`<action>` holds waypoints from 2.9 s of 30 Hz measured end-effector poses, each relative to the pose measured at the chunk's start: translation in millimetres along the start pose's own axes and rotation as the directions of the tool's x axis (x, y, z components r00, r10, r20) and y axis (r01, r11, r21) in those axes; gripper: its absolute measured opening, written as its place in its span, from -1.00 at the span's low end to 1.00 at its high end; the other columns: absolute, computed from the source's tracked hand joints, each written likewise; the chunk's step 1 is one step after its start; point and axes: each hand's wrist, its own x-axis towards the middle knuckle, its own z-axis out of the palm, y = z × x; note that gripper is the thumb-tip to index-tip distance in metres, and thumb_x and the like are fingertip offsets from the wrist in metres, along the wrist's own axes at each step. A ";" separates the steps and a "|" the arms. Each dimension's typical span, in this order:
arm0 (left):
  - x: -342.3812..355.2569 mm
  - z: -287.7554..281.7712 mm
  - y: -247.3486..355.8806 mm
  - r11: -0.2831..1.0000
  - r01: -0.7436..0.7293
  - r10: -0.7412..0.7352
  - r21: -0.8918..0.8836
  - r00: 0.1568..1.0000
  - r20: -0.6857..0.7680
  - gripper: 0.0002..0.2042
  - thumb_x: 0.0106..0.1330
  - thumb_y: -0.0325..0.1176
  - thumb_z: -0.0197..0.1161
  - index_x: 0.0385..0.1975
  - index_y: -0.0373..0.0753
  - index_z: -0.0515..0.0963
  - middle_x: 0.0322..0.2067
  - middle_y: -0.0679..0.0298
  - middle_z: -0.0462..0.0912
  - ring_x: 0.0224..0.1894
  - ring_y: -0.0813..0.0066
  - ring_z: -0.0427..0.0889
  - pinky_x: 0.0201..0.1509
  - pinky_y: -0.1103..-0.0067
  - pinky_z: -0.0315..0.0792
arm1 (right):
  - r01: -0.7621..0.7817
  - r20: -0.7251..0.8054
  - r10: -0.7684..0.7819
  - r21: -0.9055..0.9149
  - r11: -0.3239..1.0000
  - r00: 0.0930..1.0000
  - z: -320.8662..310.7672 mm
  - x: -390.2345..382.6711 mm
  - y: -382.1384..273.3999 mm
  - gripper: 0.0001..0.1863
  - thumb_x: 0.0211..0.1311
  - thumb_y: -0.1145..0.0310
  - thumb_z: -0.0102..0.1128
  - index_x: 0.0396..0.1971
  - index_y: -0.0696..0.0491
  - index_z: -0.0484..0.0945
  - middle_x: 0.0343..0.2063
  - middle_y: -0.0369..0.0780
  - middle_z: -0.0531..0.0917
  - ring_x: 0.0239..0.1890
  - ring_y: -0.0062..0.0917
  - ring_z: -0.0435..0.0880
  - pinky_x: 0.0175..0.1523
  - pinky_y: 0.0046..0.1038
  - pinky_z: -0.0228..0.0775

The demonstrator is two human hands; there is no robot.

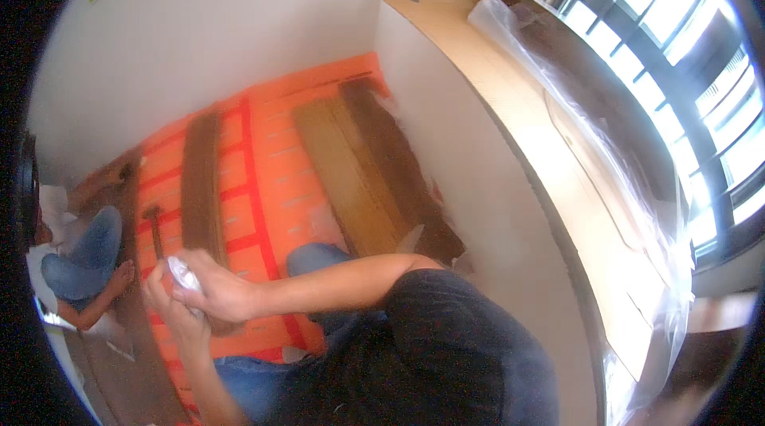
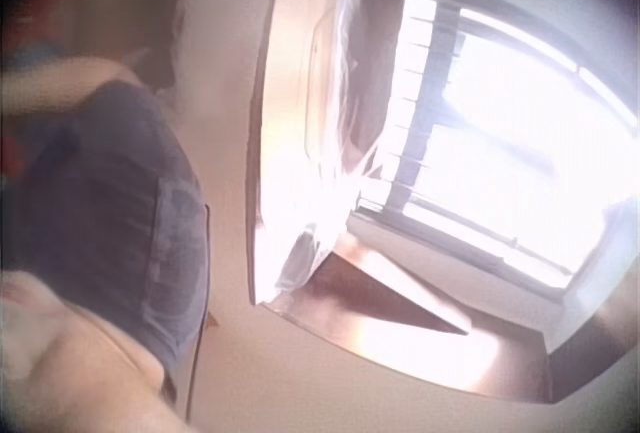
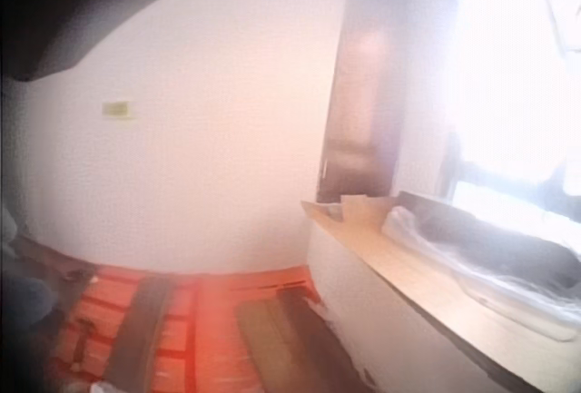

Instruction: Install wooden floorboards by peeling off protective film and positioning them on a pre-marked subfloor.

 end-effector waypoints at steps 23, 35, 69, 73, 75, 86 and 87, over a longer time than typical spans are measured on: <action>-6.0 -17.7 0.8 0.928 0.345 -0.203 -0.139 0.784 0.587 -0.62 0.47 -0.36 0.13 0.25 -0.24 0.44 0.20 0.09 0.48 0.35 0.03 0.36 0.47 0.19 0.13 | 0.536 0.366 -0.499 -0.805 0.254 0.786 -183.5 94.6 -68.9 -0.69 -0.08 0.03 0.44 -0.27 -0.27 0.80 0.13 -0.26 0.64 0.34 -0.08 0.37 0.44 0.12 0.00; -6.9 2.8 29.8 0.918 0.376 -0.106 -0.125 0.538 0.836 -0.57 0.43 -0.35 0.23 0.28 -0.26 0.45 0.12 0.09 0.62 0.16 0.22 0.62 0.23 0.36 0.48 | 0.859 0.657 -0.570 -0.271 0.433 0.495 -26.5 111.5 -67.6 -0.66 0.36 0.06 0.20 -0.13 0.02 0.71 -0.13 -0.12 0.74 -0.05 -0.32 0.72 -0.03 -0.32 0.57; -45.4 -12.2 -20.2 0.840 0.542 -0.329 0.011 0.493 0.806 -0.48 0.31 -0.31 0.36 0.25 -0.25 0.43 0.03 -0.01 0.60 0.09 -0.07 0.57 0.19 0.20 0.44 | -0.924 -0.688 0.713 -0.346 -0.163 0.132 -360.1 -178.1 354.0 0.37 -0.06 -0.31 0.52 0.54 0.17 -0.09 0.48 0.00 0.23 0.50 -0.09 0.23 0.50 -0.06 0.15; -49.3 -14.3 -22.6 0.849 0.523 -0.300 -0.079 0.599 0.743 -0.49 0.31 -0.31 0.36 0.25 -0.25 0.44 0.05 -0.03 0.61 0.11 -0.10 0.58 0.19 0.19 0.47 | -0.898 -0.639 0.656 -0.416 0.145 0.402 -362.5 -199.9 365.9 0.22 -0.12 -0.11 0.66 0.44 0.24 0.18 0.38 0.00 0.42 0.37 -0.12 0.44 0.41 -0.13 0.34; -53.4 -13.7 -25.9 0.854 0.510 -0.278 -0.103 0.613 0.740 -0.50 0.32 -0.28 0.36 0.23 -0.26 0.45 0.05 -0.06 0.62 0.12 -0.11 0.59 0.19 0.20 0.48 | -0.866 -0.629 0.674 -0.498 0.034 0.388 -357.6 -199.6 365.5 0.14 -0.08 -0.02 0.67 0.42 0.25 0.23 0.36 0.00 0.45 0.35 -0.12 0.46 0.40 -0.15 0.35; -55.0 -48.6 -29.7 0.760 0.644 -0.413 -0.086 0.581 0.702 -0.55 0.40 -0.23 0.30 0.22 -0.25 0.45 0.03 -0.06 0.64 0.08 0.02 0.65 0.16 0.25 0.53 | -0.843 -0.556 0.634 -0.373 0.387 0.537 -357.4 -160.3 308.8 -0.23 0.37 0.16 0.34 0.41 0.30 0.26 0.36 0.03 0.44 0.38 -0.13 0.41 0.46 -0.23 0.21; -57.0 -55.9 -32.0 0.712 0.690 -0.455 -0.132 0.597 0.661 -0.55 0.40 -0.23 0.30 0.23 -0.25 0.46 0.03 -0.05 0.64 0.06 0.06 0.66 0.16 0.29 0.53 | -0.748 -0.577 0.489 -0.591 0.303 0.654 -359.8 -159.4 309.6 -0.25 0.38 0.15 0.33 0.38 0.33 0.30 0.34 0.05 0.46 0.36 -0.15 0.43 0.44 -0.22 0.23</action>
